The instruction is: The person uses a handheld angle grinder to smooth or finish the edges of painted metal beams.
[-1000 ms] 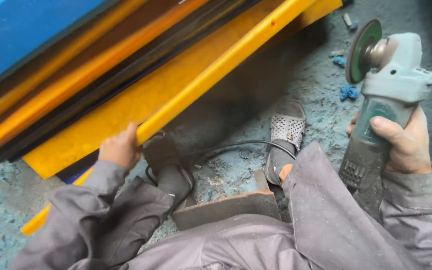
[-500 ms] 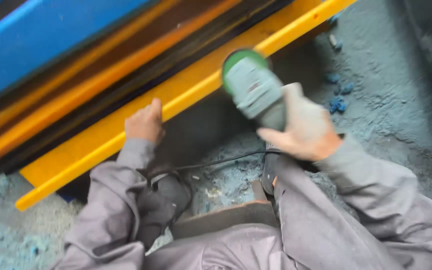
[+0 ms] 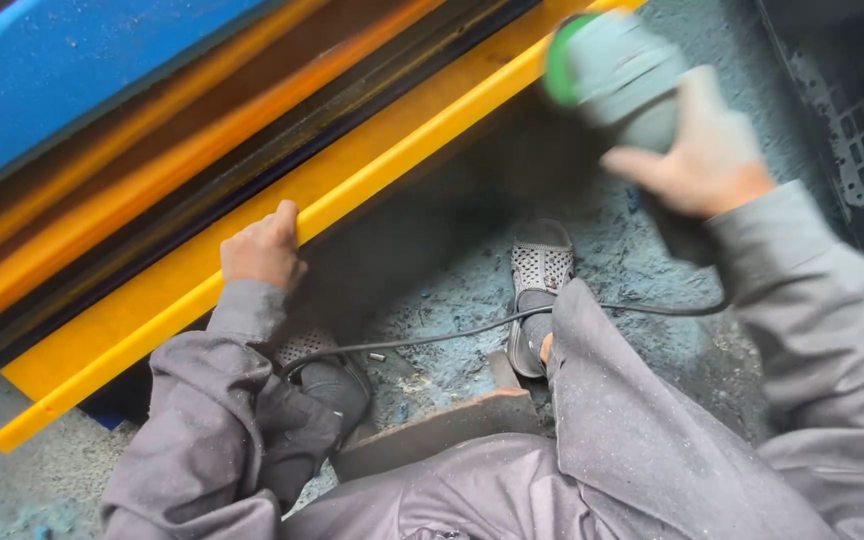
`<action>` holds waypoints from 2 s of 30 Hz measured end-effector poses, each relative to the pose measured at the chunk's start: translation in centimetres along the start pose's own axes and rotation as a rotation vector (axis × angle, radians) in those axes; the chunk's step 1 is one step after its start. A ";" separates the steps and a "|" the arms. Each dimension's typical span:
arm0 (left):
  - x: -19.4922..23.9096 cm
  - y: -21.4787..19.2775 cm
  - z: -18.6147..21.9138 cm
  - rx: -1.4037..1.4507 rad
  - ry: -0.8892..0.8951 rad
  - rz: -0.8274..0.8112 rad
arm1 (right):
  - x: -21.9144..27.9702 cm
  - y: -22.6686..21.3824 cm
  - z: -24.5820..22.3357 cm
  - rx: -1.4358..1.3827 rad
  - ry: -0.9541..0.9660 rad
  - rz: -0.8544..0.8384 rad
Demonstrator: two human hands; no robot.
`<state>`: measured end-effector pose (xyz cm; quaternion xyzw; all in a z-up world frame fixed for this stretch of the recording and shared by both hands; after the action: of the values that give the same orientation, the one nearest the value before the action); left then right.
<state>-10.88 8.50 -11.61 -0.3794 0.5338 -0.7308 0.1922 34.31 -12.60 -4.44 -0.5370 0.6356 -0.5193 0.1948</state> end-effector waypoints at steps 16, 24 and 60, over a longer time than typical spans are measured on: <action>-0.1 0.9 -0.5 -0.049 -0.024 0.020 | -0.4 3.3 -16.1 -0.101 -0.192 -0.167; 0.1 -0.2 -0.1 0.000 0.025 0.053 | -2.2 -1.0 -5.1 -0.040 -0.014 -0.168; 0.0 0.6 -0.7 -0.123 -0.046 0.013 | -4.0 -3.2 11.7 0.243 0.179 0.227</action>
<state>-11.45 8.71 -12.21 -0.4035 0.5758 -0.6865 0.1855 46.65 -14.00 -7.43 -0.3861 0.6396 -0.6125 0.2581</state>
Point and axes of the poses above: each hand's wrist, its own x-axis away from the middle knuckle, its own y-axis out of the palm, z = x × y, the point moved 2 cm from there along -x, towards the middle knuckle, and after that the axes turned 1 degree about x, right-handed, at the moved point
